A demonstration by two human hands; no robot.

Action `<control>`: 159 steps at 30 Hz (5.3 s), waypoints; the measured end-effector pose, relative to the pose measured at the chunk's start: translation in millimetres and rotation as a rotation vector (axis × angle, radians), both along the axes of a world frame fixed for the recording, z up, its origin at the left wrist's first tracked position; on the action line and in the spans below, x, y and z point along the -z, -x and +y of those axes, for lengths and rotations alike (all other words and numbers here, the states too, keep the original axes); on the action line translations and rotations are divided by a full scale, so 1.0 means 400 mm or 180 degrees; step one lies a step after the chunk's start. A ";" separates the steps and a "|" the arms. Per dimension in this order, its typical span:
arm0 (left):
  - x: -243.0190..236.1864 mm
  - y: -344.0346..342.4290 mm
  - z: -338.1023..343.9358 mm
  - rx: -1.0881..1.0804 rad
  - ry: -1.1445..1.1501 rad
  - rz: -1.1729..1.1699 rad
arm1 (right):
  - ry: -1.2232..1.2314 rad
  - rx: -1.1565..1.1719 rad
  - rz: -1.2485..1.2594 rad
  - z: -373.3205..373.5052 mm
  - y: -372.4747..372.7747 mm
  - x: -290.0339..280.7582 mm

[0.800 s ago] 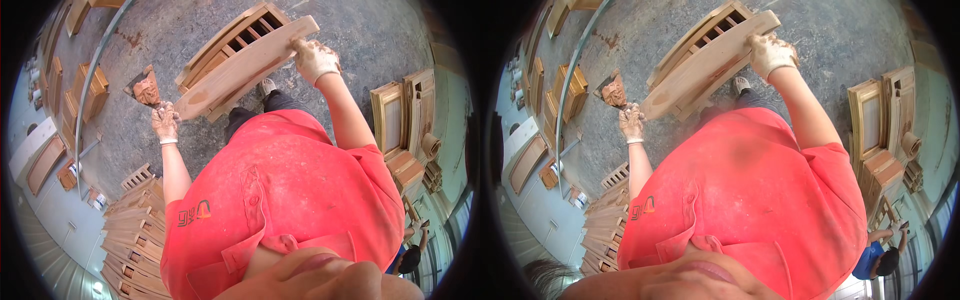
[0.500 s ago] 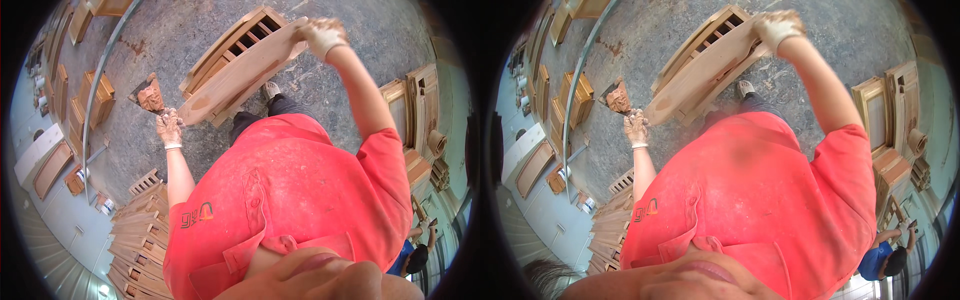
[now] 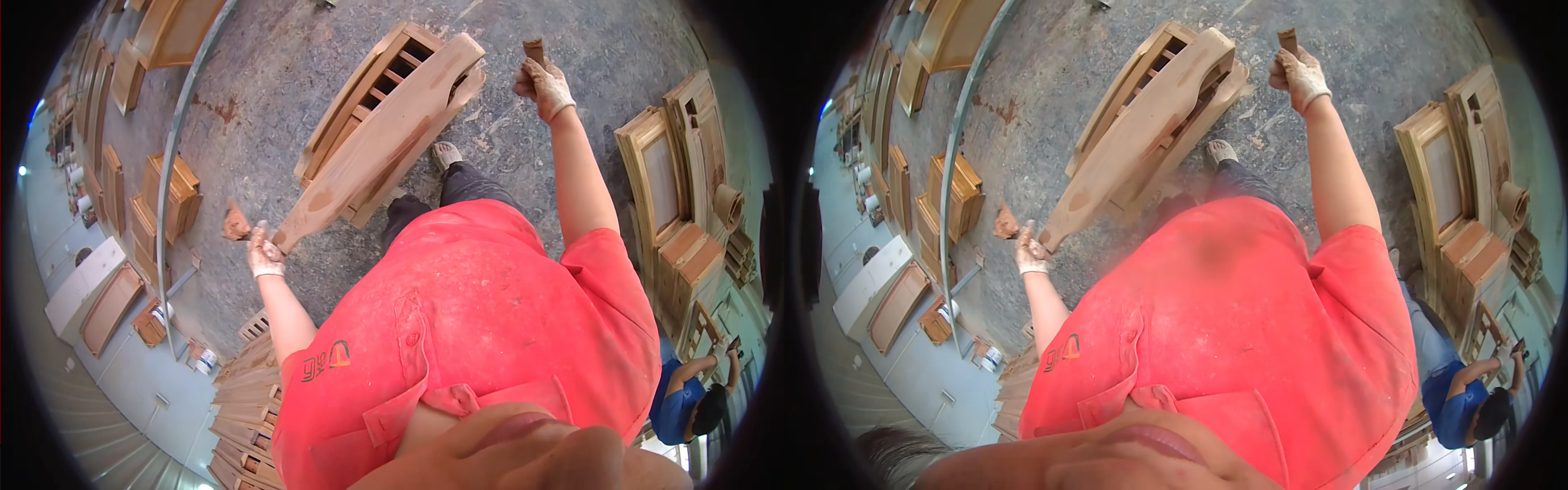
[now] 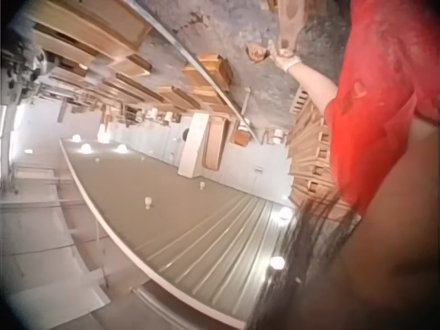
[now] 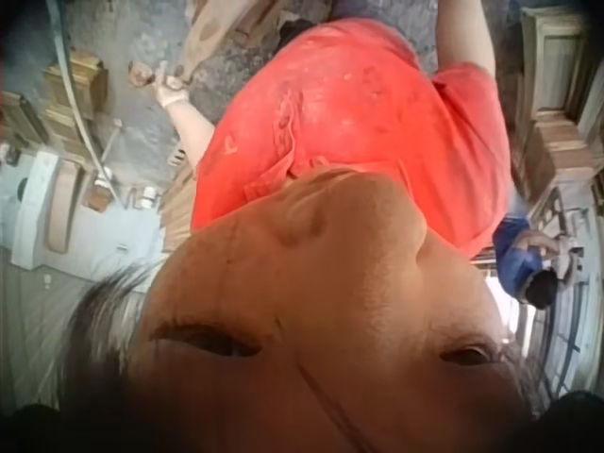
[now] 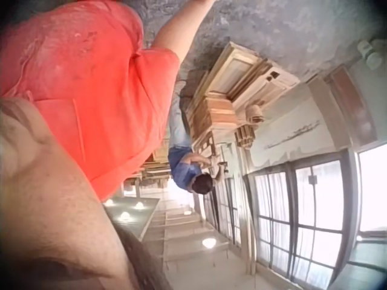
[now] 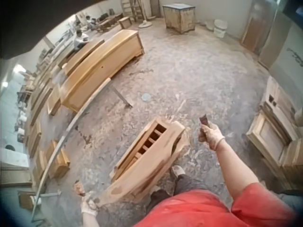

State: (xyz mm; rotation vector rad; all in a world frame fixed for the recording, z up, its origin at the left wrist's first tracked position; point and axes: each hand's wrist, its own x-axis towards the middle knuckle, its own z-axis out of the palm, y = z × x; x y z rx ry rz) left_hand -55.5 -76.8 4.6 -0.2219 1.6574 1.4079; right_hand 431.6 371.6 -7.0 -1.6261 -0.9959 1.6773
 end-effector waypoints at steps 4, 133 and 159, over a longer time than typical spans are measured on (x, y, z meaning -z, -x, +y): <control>-0.025 -0.030 0.012 -0.0043 0.0105 -0.0422 | 0.0288 0.0305 0.0660 -0.007 0.036 0.017; 0.097 -0.130 0.113 -0.1704 -0.0674 0.0067 | -0.0291 -0.1014 -0.0120 -0.118 0.399 0.093; 0.193 -0.163 0.097 -0.1458 -0.0883 0.0267 | -0.0306 -0.1192 -0.0199 -0.100 0.378 0.152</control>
